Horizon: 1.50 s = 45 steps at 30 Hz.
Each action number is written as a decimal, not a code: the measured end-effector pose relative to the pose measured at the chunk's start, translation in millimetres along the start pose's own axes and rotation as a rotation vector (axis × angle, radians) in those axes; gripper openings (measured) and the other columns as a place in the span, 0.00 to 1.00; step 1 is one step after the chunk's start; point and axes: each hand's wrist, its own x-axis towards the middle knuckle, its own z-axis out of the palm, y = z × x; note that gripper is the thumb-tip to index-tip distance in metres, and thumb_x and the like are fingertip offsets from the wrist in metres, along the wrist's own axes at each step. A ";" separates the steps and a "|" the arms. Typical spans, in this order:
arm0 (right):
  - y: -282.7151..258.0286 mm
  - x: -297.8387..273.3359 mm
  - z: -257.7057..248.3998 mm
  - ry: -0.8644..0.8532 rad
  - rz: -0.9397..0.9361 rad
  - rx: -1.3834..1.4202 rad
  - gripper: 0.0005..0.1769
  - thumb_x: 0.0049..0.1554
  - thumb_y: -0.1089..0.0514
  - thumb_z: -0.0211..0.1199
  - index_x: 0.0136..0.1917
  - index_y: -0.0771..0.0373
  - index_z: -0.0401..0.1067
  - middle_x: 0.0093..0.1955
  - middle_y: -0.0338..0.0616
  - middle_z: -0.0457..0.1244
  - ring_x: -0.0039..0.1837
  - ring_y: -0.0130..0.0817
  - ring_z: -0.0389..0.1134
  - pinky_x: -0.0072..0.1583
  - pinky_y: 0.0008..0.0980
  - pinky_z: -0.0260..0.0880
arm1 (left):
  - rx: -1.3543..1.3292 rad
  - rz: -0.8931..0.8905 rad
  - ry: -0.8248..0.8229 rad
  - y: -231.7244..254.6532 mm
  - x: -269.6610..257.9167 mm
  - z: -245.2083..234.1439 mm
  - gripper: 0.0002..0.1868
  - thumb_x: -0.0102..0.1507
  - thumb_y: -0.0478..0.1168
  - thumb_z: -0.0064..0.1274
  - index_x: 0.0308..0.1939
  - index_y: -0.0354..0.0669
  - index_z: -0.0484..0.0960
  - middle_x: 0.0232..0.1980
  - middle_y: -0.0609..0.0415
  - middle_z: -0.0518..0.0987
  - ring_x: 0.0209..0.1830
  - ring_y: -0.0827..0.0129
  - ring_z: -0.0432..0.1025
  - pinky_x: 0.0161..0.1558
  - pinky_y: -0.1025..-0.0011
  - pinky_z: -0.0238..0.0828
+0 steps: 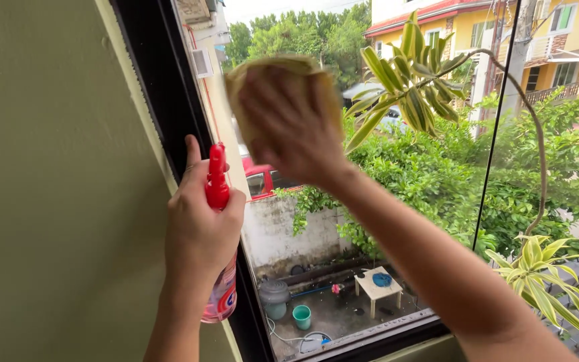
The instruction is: Cleaning a glass window by spraying it with a cleaning solution and wiping it with a cloth.
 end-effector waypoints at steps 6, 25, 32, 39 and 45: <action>119.0 -29.8 -28.0 -0.011 0.271 -0.149 0.47 0.57 0.45 0.62 0.84 0.59 0.51 0.87 0.50 0.44 0.88 0.51 0.39 0.82 0.64 0.29 | -0.167 -0.175 -0.059 32.6 8.2 -4.8 0.26 0.60 0.38 0.49 0.63 0.38 0.76 0.71 0.43 0.73 0.42 0.61 0.83 0.43 0.66 0.81; 214.8 -120.9 -69.6 -0.074 0.582 -0.210 0.41 0.66 0.43 0.34 0.85 0.65 0.35 0.88 0.56 0.34 0.88 0.48 0.29 0.84 0.50 0.27 | -0.443 0.064 -0.166 217.3 196.6 218.7 0.20 0.60 0.45 0.49 0.53 0.42 0.80 0.40 0.44 0.87 0.37 0.57 0.85 0.44 0.55 0.81; 213.3 -122.0 -70.9 -0.091 0.569 -0.198 0.41 0.67 0.41 0.33 0.85 0.63 0.34 0.88 0.53 0.33 0.88 0.47 0.28 0.84 0.48 0.25 | -0.337 0.088 0.006 196.3 213.0 193.6 0.21 0.58 0.44 0.54 0.51 0.36 0.81 0.42 0.39 0.85 0.41 0.52 0.83 0.49 0.55 0.80; 219.2 -119.2 -67.7 -0.110 0.581 -0.186 0.41 0.67 0.40 0.27 0.85 0.64 0.32 0.88 0.53 0.30 0.88 0.48 0.26 0.84 0.46 0.23 | -0.252 0.040 0.074 132.9 230.6 134.5 0.17 0.61 0.44 0.53 0.48 0.35 0.81 0.41 0.39 0.86 0.37 0.60 0.85 0.46 0.61 0.83; 216.4 -117.3 -71.2 -0.117 0.574 -0.171 0.42 0.67 0.39 0.25 0.86 0.64 0.32 0.89 0.54 0.29 0.88 0.49 0.25 0.84 0.47 0.22 | -0.279 0.015 0.051 76.6 218.1 71.5 0.18 0.60 0.39 0.55 0.50 0.31 0.77 0.32 0.46 0.84 0.21 0.70 0.82 0.26 0.72 0.79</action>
